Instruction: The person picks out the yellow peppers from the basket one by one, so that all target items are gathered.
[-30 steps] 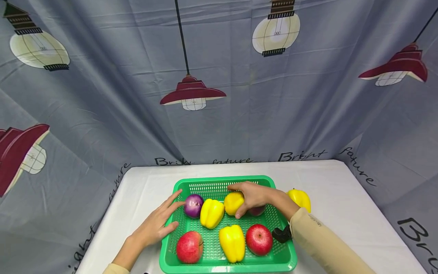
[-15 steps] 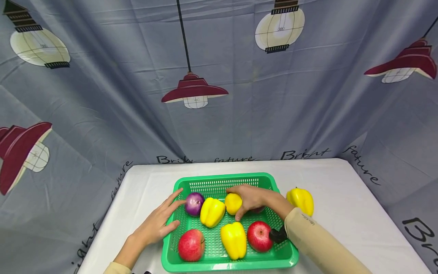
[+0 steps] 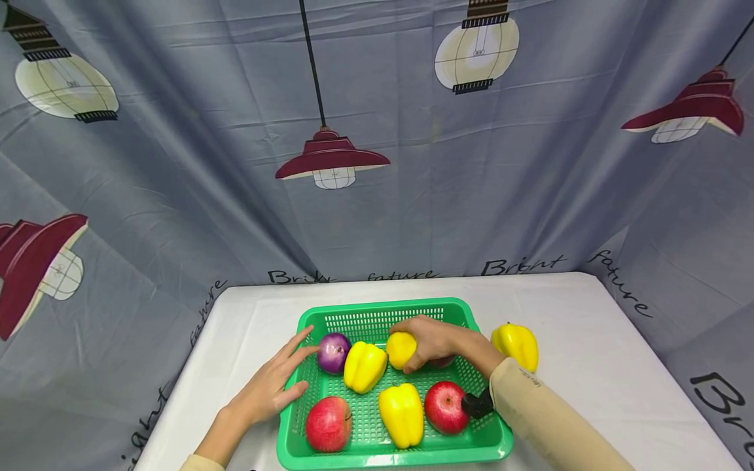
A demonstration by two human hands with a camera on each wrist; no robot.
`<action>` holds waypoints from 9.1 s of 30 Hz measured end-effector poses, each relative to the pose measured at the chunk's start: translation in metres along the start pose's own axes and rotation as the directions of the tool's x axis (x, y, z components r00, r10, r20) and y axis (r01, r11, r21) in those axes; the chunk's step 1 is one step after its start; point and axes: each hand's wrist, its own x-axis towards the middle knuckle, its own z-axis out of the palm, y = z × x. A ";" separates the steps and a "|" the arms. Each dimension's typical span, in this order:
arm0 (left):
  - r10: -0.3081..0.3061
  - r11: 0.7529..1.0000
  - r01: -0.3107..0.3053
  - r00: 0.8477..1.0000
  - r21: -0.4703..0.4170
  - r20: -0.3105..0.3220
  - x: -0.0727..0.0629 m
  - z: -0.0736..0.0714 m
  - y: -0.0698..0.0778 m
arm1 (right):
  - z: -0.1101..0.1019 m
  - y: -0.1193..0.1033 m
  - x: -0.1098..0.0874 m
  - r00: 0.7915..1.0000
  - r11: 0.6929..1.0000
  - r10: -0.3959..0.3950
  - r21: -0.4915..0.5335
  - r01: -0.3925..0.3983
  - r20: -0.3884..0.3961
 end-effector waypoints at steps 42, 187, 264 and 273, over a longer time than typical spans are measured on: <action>0.007 1.000 -0.007 1.000 0.011 -0.009 0.000 0.002 -0.002 | -0.012 -0.001 -0.024 0.948 0.934 0.018 0.342 0.097 -0.319; 0.016 1.000 -0.016 1.000 -0.013 -0.024 0.000 0.003 -0.001 | 0.061 0.140 -0.184 0.121 0.644 0.762 0.724 -0.247 -0.637; 0.002 1.000 -0.002 1.000 -0.010 -0.025 -0.002 0.003 -0.002 | 0.071 0.125 -0.182 0.148 0.714 0.699 0.670 -0.203 -0.700; 0.003 1.000 -0.003 1.000 -0.015 -0.026 -0.002 0.004 -0.003 | 0.071 0.126 -0.187 0.175 0.730 0.682 0.650 -0.211 -0.710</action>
